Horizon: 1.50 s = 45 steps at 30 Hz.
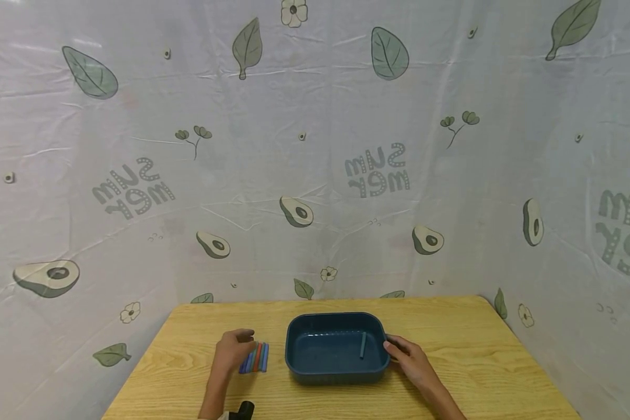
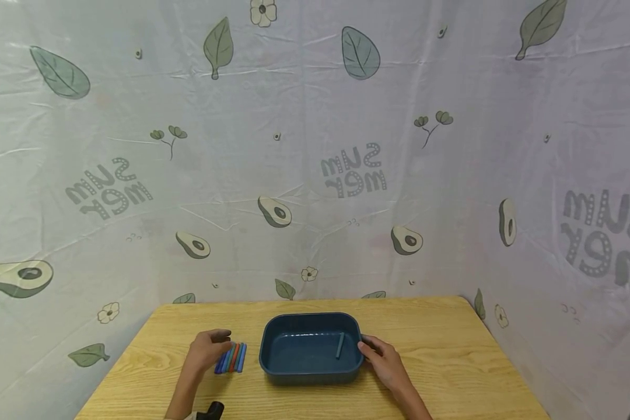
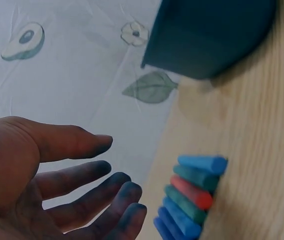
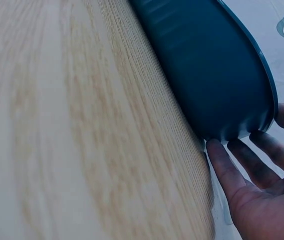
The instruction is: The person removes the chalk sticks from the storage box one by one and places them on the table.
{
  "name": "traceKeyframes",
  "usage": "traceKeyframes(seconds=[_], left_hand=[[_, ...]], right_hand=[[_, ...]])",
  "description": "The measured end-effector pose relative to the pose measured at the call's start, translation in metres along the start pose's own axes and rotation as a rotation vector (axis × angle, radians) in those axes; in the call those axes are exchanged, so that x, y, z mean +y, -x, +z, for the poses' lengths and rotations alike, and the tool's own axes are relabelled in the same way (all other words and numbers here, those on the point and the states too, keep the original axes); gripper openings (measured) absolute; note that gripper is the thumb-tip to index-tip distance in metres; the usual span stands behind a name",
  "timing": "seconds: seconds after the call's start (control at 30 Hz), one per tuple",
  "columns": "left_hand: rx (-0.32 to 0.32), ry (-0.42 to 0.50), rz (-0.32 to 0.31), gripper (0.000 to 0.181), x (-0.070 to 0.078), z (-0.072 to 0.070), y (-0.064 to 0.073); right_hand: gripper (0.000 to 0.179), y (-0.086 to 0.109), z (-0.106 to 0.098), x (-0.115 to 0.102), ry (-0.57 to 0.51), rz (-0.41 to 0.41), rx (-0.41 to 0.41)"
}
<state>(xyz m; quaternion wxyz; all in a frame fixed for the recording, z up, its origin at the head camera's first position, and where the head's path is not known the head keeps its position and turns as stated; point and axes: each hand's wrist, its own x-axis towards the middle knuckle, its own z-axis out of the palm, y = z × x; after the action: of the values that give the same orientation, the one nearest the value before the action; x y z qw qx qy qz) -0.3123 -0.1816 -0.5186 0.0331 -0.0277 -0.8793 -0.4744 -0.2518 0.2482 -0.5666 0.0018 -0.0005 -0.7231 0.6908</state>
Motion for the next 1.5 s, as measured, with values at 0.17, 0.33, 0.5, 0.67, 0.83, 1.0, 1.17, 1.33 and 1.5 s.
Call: traceKeyframes(seconds=[0.17, 0.33, 0.5, 0.67, 0.83, 1.0, 1.17, 1.33, 1.5], left_hand=[[-0.018, 0.026, 0.035, 0.041, 0.016, 0.007, -0.001], [-0.039, 0.04, 0.089, 0.042, 0.033, 0.016, -0.004], [-0.064, 0.093, 0.128, 0.04, 0.051, 0.029, -0.004], [-0.083, 0.124, 0.151, 0.039, 0.069, 0.041, -0.002], [-0.088, 0.129, 0.169, 0.039, 0.084, 0.053, -0.004], [-0.093, 0.105, 0.175, 0.04, 0.097, 0.068, -0.005], [-0.112, 0.109, 0.214, 0.038, 0.104, 0.081, -0.006], [-0.121, 0.147, 0.246, 0.037, 0.106, 0.096, -0.007], [-0.114, 0.144, 0.246, 0.036, 0.106, 0.112, -0.008]], right_hand=[[0.061, -0.001, -0.001, 0.0, 0.01, 0.0, -0.005], [0.059, 0.0, -0.001, -0.002, 0.026, -0.014, -0.001], [0.058, 0.001, -0.001, -0.002, 0.008, -0.022, 0.005], [0.057, 0.0, 0.0, 0.001, 0.0, -0.021, 0.019], [0.057, 0.0, 0.0, 0.003, -0.001, -0.035, 0.027], [0.057, 0.0, -0.001, 0.003, 0.008, -0.046, 0.016], [0.057, 0.002, 0.0, 0.002, 0.013, -0.039, 0.013], [0.057, 0.003, 0.002, 0.001, 0.002, -0.033, 0.014], [0.058, 0.002, 0.002, 0.002, -0.013, -0.029, 0.006]])
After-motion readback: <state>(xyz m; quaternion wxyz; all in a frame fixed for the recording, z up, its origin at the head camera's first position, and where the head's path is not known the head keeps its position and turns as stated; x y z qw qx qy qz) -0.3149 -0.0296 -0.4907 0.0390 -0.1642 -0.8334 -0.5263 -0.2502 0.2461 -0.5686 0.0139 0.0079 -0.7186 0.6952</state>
